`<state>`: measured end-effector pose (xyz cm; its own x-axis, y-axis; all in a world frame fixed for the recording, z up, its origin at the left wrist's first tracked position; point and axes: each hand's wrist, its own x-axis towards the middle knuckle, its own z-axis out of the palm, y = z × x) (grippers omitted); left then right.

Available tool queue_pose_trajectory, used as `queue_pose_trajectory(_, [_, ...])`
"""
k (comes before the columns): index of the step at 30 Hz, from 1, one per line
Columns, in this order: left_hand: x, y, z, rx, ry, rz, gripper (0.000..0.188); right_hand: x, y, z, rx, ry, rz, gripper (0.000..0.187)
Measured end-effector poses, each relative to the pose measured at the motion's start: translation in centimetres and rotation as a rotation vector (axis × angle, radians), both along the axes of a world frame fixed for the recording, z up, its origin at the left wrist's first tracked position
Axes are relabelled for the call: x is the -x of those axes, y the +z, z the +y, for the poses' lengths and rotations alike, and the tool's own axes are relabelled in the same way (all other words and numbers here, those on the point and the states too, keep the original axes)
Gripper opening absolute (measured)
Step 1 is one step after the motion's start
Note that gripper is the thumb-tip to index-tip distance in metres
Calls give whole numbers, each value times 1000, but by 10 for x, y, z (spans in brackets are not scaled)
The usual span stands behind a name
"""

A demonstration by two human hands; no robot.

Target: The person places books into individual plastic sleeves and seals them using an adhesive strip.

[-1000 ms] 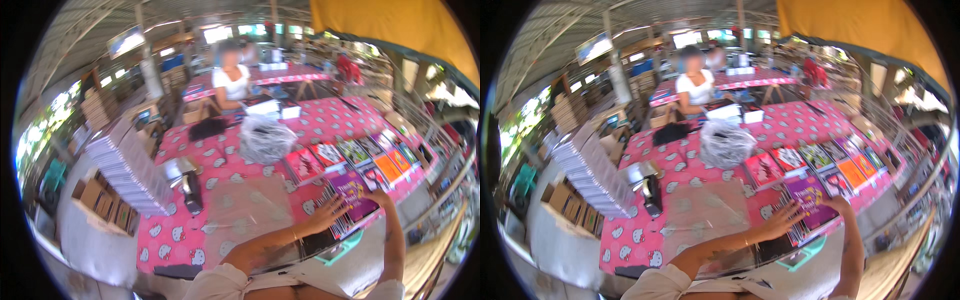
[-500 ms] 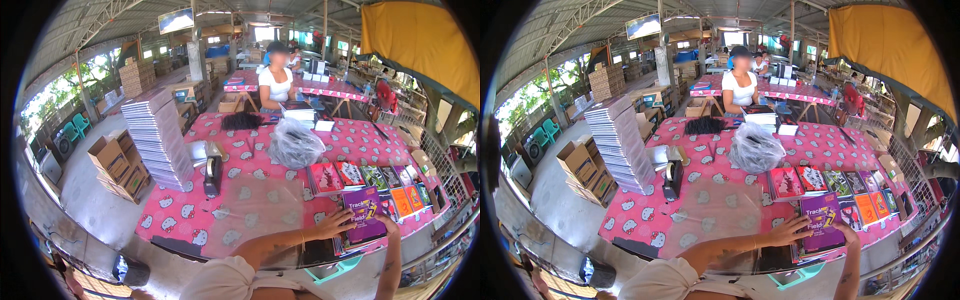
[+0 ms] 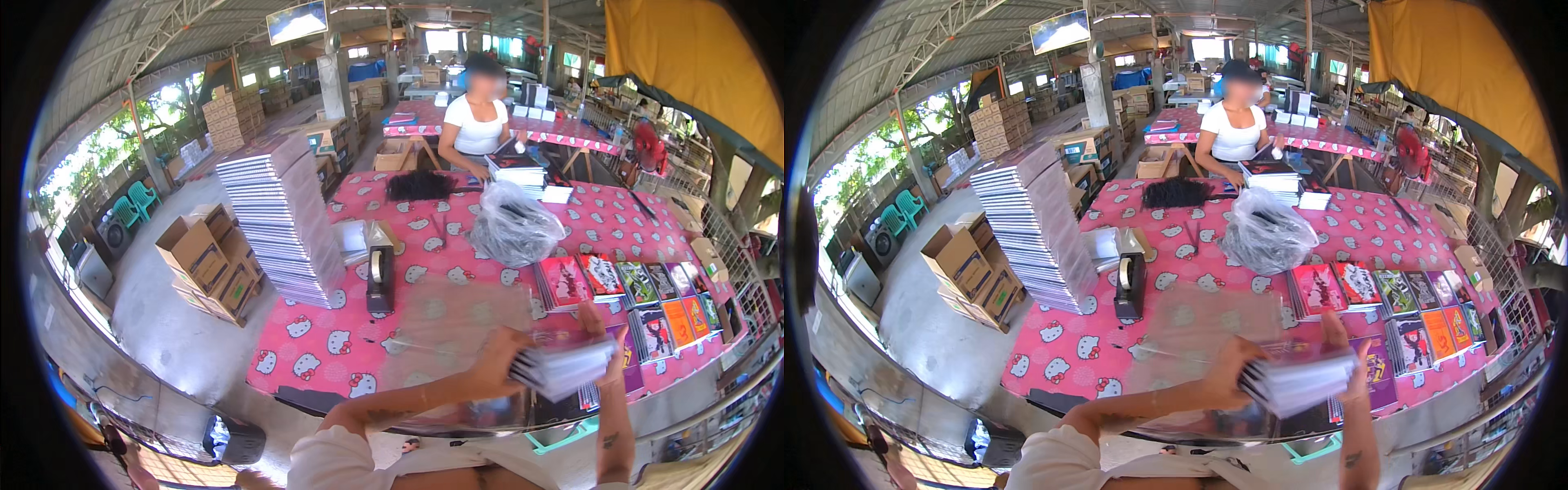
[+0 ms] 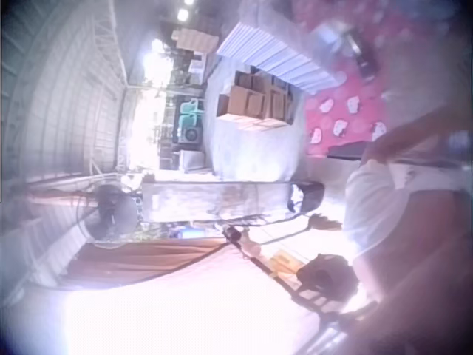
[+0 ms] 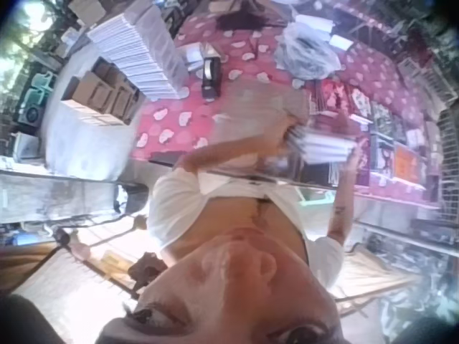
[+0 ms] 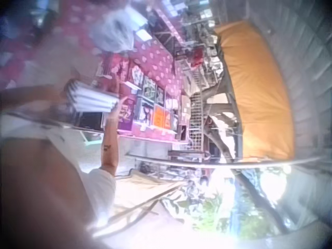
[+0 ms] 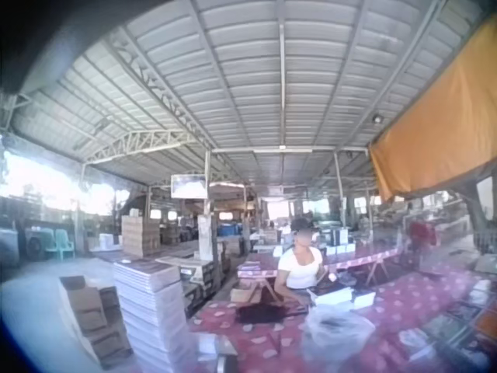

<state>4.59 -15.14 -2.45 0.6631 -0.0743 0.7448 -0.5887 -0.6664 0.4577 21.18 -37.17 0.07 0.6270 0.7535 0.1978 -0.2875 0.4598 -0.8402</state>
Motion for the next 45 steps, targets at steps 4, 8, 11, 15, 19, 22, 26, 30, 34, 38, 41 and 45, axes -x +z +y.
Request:
queue_pose_trajectory(4, [51, -23, 53, 975, -143, 404, 86, 68, -32, 62, -71, -21, -233, 102])
queue_pose_trajectory(8, [87, -72, 96, 785, -1, 619, 96, 96, -106, 103, 136, -219, -359, 108])
queue_pose_trajectory(11, [94, -90, 118, 684, -62, 601, 102, 119, -122, 116, 289, -237, -298, 111])
queue_pose_trajectory(15, [93, -83, 117, 672, -45, 648, 107, 144, -131, 139, 154, -440, -282, 115])
queue_pose_trajectory(19, [92, -85, 117, 866, -54, 617, 103, 147, -123, 136, 285, -398, -293, 107])
queue_pose_trajectory(22, [85, -89, 116, 873, -61, 596, 98, 144, -118, 138, 258, -454, -373, 99])
queue_pose_trajectory(26, [80, -96, 118, 748, -89, 595, 97, 148, -115, 125, 219, -449, -422, 88])
queue_pose_trajectory(30, [81, -101, 110, 843, -68, 548, 88, 148, -120, 125, 265, -388, -416, 87])
queue_pose_trajectory(34, [90, -46, 120, 744, 19, 794, 94, 139, -132, 117, 277, -353, -392, 87])
queue_pose_trajectory(38, [83, 34, 90, -219, 331, 376, 103, 135, -125, 116, 259, -316, -424, 89])
queue_pose_trajectory(41, [82, 14, 65, -555, 347, 290, 108, 143, -118, 122, 247, -244, -312, 87])
queue_pose_trajectory(45, [65, 31, 64, -634, 249, 395, 110, 129, -128, 117, 204, -270, -384, 84])
